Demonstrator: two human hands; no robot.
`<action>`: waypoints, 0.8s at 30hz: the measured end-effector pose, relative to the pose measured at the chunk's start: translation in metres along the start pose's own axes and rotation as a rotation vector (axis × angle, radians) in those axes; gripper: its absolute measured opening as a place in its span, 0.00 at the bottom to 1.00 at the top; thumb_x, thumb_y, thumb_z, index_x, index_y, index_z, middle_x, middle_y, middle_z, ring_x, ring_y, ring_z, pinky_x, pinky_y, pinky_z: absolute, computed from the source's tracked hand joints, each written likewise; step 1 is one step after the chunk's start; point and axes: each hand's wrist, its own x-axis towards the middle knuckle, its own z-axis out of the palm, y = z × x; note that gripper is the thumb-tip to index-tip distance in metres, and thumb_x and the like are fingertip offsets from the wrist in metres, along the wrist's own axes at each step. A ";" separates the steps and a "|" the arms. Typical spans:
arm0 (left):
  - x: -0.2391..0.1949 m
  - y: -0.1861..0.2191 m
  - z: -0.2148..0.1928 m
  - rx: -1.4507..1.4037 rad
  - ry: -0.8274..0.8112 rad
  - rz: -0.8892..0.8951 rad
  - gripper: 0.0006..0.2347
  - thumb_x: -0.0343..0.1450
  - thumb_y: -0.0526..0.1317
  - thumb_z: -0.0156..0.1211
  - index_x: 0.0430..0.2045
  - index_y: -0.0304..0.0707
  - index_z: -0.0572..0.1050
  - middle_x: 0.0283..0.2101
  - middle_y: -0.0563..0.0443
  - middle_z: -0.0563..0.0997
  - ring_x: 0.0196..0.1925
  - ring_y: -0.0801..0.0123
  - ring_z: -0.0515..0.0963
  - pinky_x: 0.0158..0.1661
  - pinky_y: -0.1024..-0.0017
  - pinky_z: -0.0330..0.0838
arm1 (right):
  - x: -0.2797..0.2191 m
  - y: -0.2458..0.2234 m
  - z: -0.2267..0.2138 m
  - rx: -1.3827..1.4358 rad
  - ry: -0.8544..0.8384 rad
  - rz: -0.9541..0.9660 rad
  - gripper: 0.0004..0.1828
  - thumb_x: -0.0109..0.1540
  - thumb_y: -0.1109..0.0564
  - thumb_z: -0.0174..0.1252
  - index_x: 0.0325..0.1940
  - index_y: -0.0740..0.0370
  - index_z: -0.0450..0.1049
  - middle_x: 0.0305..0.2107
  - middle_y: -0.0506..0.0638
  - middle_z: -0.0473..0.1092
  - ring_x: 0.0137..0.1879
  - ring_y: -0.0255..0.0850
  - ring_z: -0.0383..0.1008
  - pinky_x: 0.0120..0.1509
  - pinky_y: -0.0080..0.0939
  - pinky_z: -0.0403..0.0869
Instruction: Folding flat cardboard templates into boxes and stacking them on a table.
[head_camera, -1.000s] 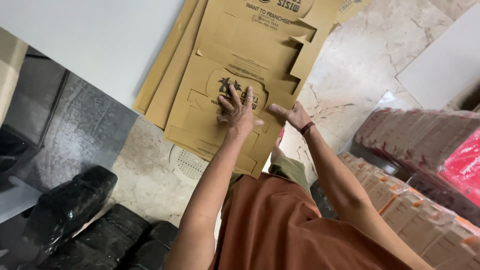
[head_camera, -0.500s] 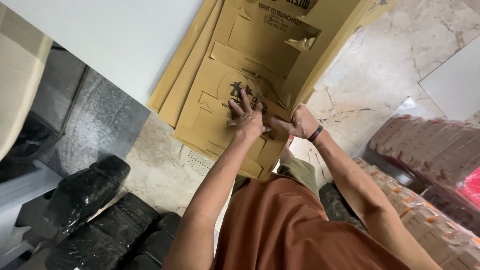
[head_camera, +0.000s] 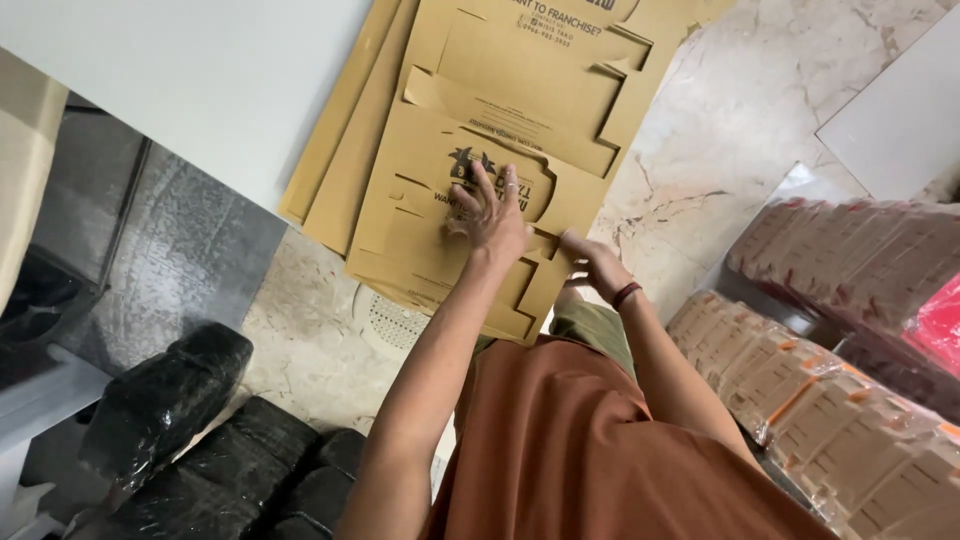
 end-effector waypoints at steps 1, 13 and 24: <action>-0.007 0.004 0.002 0.001 -0.005 0.008 0.41 0.72 0.45 0.65 0.76 0.51 0.41 0.76 0.29 0.23 0.74 0.18 0.31 0.54 0.11 0.49 | 0.030 0.037 -0.013 0.004 0.009 0.000 0.31 0.60 0.36 0.69 0.53 0.63 0.76 0.43 0.60 0.76 0.45 0.56 0.80 0.46 0.61 0.81; 0.000 0.027 0.033 -0.011 -0.016 -0.093 0.52 0.67 0.40 0.72 0.75 0.41 0.29 0.74 0.27 0.17 0.72 0.16 0.23 0.50 0.08 0.46 | 0.043 0.058 -0.003 -0.518 0.020 -0.472 0.14 0.63 0.50 0.67 0.32 0.64 0.84 0.25 0.56 0.79 0.38 0.46 0.81 0.51 0.43 0.77; -0.008 0.032 0.021 -0.058 -0.054 -0.111 0.55 0.67 0.45 0.73 0.74 0.45 0.24 0.73 0.29 0.14 0.71 0.17 0.16 0.52 0.07 0.35 | 0.044 0.068 -0.007 -0.372 -0.001 -0.402 0.20 0.62 0.48 0.68 0.22 0.64 0.80 0.11 0.53 0.70 0.22 0.38 0.72 0.35 0.35 0.71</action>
